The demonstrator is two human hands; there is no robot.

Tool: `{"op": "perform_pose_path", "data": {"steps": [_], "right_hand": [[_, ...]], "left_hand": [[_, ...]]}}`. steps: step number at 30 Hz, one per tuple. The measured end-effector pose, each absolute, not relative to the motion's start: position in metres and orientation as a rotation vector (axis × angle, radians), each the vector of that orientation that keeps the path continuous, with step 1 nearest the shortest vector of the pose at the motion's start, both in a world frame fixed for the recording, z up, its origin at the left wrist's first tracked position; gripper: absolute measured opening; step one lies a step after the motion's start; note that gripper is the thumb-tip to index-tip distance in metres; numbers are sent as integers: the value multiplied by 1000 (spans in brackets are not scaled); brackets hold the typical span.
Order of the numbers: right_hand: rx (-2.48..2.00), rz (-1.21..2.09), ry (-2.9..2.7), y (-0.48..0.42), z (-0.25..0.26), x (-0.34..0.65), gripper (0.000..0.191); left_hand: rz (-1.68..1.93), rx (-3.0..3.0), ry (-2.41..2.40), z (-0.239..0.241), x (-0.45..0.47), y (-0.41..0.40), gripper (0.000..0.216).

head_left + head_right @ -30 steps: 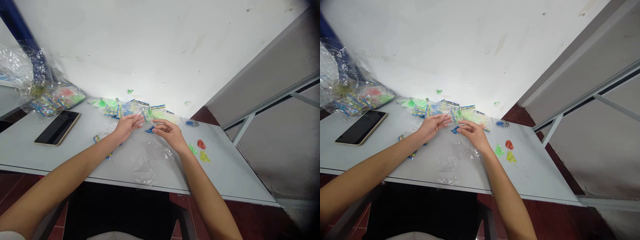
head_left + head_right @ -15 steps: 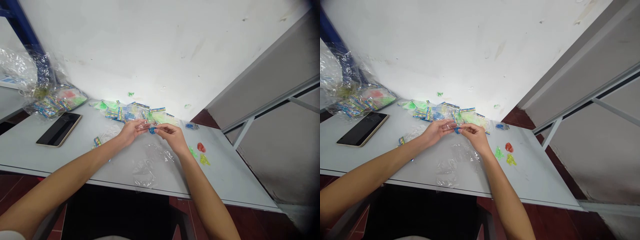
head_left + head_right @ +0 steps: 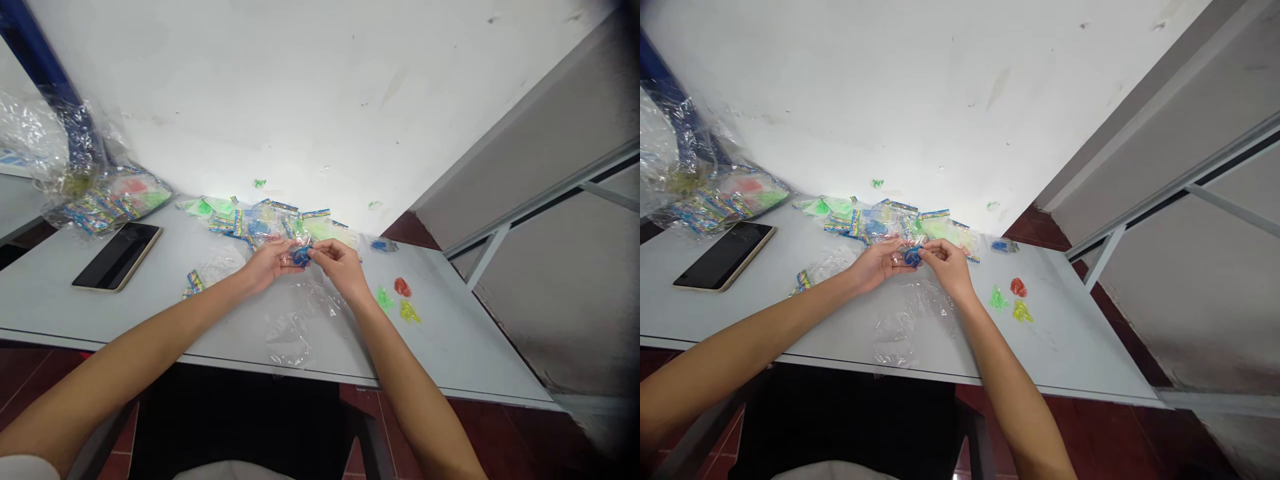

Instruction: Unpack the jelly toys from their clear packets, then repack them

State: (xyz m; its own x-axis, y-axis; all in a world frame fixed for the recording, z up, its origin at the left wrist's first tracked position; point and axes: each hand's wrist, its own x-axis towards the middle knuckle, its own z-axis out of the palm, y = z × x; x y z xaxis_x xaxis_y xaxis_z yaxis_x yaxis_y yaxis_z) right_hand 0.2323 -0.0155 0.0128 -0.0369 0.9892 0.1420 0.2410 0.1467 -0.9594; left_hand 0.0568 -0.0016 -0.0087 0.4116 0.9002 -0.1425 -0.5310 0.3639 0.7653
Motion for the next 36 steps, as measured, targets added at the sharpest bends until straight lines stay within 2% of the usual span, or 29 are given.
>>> {"op": "perform_pose_path", "data": {"steps": [4,7,11,19,26,36], "right_hand": [[-1309,905,-1497,-14,11,234,27],[-1278,968,-1477,-15,11,233,27],[-1203,1155,-1391,-15,11,231,31],[-1223,1143,-1282,-14,9,231,45],[-1183,1162,-1255,-16,13,230,48],[-1204,1128,-1364,-15,5,227,51]], "left_hand": [[953,731,590,-10,55,-1,19],[942,783,582,-10,54,-2,22],[929,846,626,-12,54,-3,27],[885,909,812,-15,51,-1,28],[898,917,762,-12,49,1,33],[850,885,834,-17,51,2,21]]}}
